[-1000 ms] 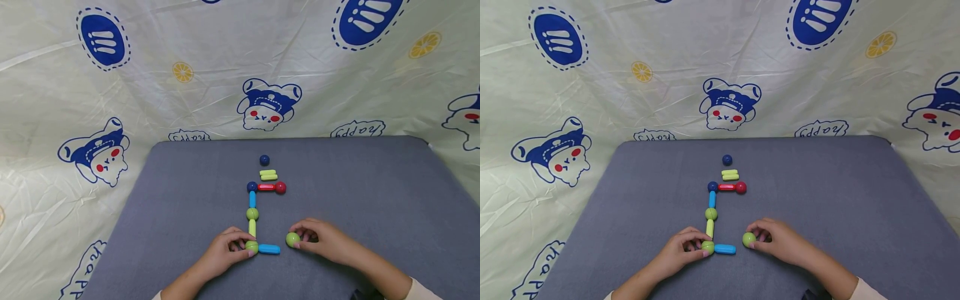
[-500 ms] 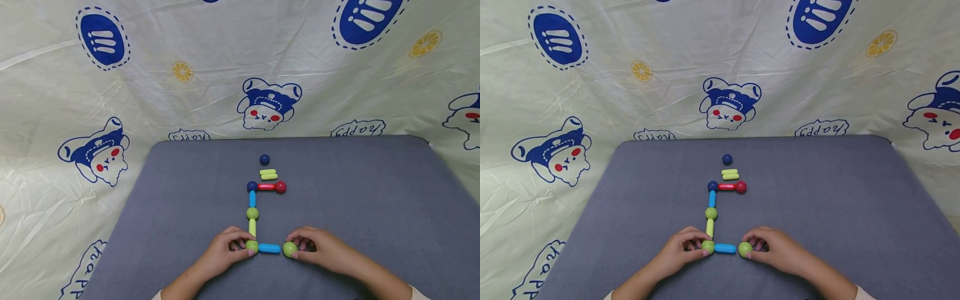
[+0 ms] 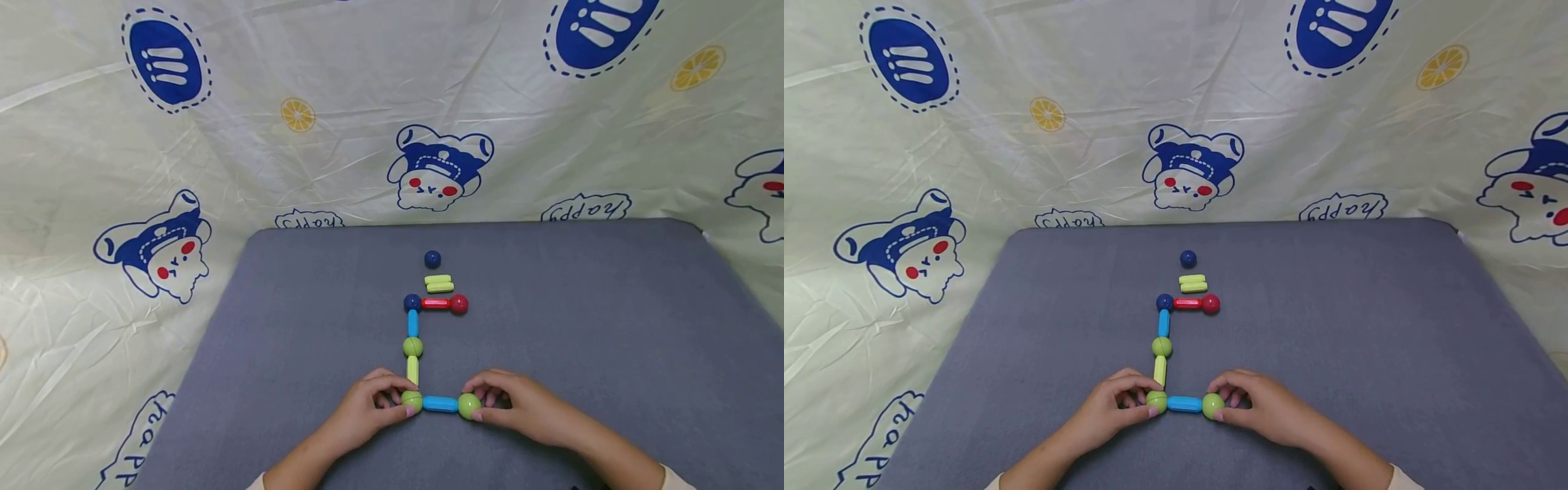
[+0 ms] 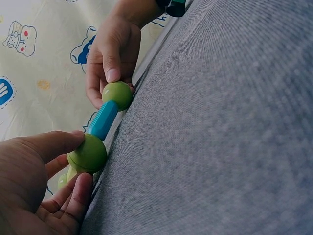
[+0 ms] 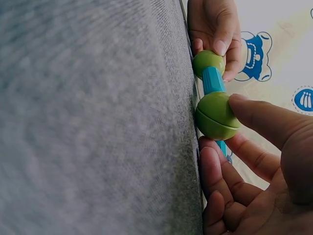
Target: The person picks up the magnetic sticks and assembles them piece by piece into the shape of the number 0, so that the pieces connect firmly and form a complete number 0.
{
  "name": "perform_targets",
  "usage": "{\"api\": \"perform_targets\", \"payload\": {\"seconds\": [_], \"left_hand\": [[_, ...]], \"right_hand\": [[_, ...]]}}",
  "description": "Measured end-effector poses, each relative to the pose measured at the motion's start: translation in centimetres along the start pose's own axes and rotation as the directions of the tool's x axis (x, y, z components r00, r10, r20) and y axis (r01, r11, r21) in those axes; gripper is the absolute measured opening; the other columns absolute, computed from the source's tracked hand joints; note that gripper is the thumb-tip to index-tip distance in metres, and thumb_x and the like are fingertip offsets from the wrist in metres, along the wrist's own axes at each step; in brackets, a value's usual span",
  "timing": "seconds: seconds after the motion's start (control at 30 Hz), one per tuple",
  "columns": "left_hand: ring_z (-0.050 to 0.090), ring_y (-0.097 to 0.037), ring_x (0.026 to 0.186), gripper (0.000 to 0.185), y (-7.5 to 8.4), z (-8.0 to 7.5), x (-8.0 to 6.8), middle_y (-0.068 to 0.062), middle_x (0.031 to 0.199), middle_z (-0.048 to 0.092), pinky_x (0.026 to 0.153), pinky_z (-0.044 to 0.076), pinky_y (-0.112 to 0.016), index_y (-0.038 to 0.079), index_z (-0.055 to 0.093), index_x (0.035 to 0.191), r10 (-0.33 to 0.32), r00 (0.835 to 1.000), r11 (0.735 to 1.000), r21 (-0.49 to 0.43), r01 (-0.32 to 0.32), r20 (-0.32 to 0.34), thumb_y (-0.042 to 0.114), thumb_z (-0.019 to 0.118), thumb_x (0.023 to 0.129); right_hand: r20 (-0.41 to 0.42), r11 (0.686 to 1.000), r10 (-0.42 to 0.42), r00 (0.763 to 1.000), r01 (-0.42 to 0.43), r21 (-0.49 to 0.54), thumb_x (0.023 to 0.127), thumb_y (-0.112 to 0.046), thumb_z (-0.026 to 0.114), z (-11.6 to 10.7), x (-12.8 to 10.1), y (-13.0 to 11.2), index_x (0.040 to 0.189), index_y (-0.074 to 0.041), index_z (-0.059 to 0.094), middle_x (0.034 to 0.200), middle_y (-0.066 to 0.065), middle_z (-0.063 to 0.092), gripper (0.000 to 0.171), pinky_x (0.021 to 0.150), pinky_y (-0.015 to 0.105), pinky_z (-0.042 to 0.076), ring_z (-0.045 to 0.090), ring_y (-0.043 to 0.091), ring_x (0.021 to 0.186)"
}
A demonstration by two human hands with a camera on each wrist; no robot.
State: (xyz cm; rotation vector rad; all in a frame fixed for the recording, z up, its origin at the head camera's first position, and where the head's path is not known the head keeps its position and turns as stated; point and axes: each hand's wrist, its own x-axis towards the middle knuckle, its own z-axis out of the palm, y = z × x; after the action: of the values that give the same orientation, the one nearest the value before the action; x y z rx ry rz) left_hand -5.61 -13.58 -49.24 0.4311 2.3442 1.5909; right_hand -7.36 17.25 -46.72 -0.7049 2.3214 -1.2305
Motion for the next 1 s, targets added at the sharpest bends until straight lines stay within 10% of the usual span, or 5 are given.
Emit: {"api": "perform_targets", "payload": {"seconds": [1.0], "left_hand": [[0.059,-0.006,0.085,0.028,0.11,0.05,-0.01,0.001,0.101,0.064,0.071,0.051,-0.019,0.019,0.075,0.115,0.011,1.0,1.0,0.001,-0.011,-0.022,0.024,0.08,0.088]], "right_hand": [[-0.068,0.999,0.031,0.997,-0.031,0.008,0.09,-0.038,0.076,0.56,0.04,0.21,0.115,-0.026,0.069,0.11,-0.006,0.066,0.028,0.077,0.022,0.05,0.059,0.006,0.09]]}}
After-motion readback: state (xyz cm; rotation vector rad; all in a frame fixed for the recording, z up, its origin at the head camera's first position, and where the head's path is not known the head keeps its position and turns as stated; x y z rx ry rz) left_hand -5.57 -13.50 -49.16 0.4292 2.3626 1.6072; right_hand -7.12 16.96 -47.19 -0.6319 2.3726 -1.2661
